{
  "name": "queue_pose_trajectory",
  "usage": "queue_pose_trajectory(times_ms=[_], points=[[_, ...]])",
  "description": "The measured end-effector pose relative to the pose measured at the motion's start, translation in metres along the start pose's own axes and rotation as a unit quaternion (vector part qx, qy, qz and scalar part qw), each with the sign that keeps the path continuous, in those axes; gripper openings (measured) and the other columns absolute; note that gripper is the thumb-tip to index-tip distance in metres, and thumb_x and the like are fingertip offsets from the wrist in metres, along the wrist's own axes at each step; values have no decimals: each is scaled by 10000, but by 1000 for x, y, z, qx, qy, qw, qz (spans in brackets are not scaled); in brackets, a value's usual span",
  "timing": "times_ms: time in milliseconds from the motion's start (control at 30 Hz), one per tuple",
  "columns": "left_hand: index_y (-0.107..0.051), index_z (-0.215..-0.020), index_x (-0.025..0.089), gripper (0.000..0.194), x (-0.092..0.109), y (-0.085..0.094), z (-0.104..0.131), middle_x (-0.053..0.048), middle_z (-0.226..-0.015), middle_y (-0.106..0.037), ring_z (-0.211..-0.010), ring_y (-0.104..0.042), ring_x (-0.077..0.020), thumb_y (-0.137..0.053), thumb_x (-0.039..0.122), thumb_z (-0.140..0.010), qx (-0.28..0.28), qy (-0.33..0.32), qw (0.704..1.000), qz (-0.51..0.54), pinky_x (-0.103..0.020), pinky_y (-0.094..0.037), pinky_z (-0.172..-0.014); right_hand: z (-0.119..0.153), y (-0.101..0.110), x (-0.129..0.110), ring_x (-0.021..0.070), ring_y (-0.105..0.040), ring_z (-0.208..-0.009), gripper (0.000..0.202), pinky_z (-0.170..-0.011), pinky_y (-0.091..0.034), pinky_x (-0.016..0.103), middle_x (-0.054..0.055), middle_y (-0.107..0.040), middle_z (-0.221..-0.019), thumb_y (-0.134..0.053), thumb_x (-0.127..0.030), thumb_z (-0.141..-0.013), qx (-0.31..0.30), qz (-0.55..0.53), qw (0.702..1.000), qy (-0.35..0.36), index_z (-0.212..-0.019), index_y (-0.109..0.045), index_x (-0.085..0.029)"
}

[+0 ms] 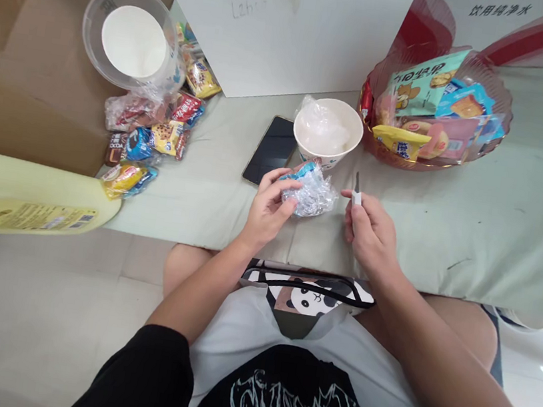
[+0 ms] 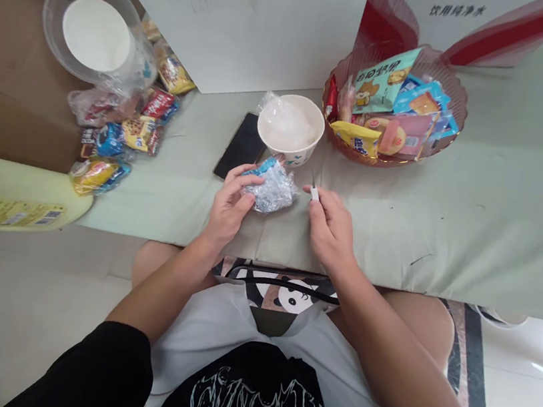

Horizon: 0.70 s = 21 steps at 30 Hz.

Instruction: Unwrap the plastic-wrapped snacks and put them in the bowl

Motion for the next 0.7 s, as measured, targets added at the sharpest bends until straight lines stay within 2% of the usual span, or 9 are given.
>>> queue_pose_trajectory(times_ms=[67, 133, 200, 300, 433, 600, 700], points=[[-748, -1122, 261, 474, 2, 1, -1, -103, -1336, -565, -1303, -576, -269, -463, 616, -989, -4, -2, 1000, 5, -461, -491, -1113, 3, -4, -1, 152, -559, -573, 368, -545, -460, 306, -6, -608, -752, -466, -539, -1002, -27, -62, 998, -14, -1184, -567, -236], [-765, -1101, 256, 505, 2, -1, 0, -102, -1347, -557, -1297, -581, -265, -415, 608, -1008, -3, 8, 1000, 8, -461, -500, -1110, 5, -9, -4, 134, -562, -523, 379, -519, -457, 286, -31, -650, -740, -549, -554, -970, -51, -113, 992, -7, -1198, -487, -257], [-760, -1094, 243, 444, 1, -5, 2, -108, -1350, -537, -1274, -591, -266, -496, 583, -986, 1, 29, 1000, 7, -434, -558, -1030, 7, -12, -6, 123, -587, -509, 358, -524, -470, 276, -31, -704, -783, -563, -557, -967, -62, -139, 988, 7, -1136, -425, -273], [-716, -1123, 227, 341, -2, -9, 5, -116, -1371, -478, -1243, -602, -269, -683, 478, -894, 3, 59, 998, 4, -365, -619, -874, 7, -10, -8, 113, -607, -509, 317, -533, -477, 272, -14, -738, -825, -540, -554, -982, -51, -114, 992, 27, -1043, -412, -270], [-657, -1144, 238, 309, 0, -11, 6, -111, -1393, -436, -1293, -557, -277, -710, 336, -856, 1, 69, 997, -36, -332, -628, -829, 7, -1, -8, 106, -614, -519, 320, -495, -466, 254, -2, -730, -855, -569, -550, -968, -5, -88, 996, 30, -1052, -459, -262], [-583, -1217, 262, 406, 8, -12, 5, -105, -1365, -457, -1272, -559, -270, -725, 310, -840, -7, 38, 998, -44, -297, -627, -766, 7, -14, -9, 116, -609, -478, 402, -409, -464, 234, -24, -703, -767, -577, -629, -934, -97, -206, 973, -37, -1047, -465, -260], [-557, -1230, 267, 426, 10, -13, 5, -98, -1346, -463, -1244, -575, -254, -725, 311, -842, -6, 24, 999, -32, -277, -624, -742, 5, -19, -6, 117, -580, -457, 439, -388, -442, 234, -22, -698, -737, -577, -660, -913, -111, -214, 967, -79, -1037, -471, -253]])
Point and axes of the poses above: each hand's wrist, its own z-axis away from the middle knuckle, its own y-axis out of the back of the hand, x = y × z, the point moved 5 cm from there along -z, towards the middle knuckle
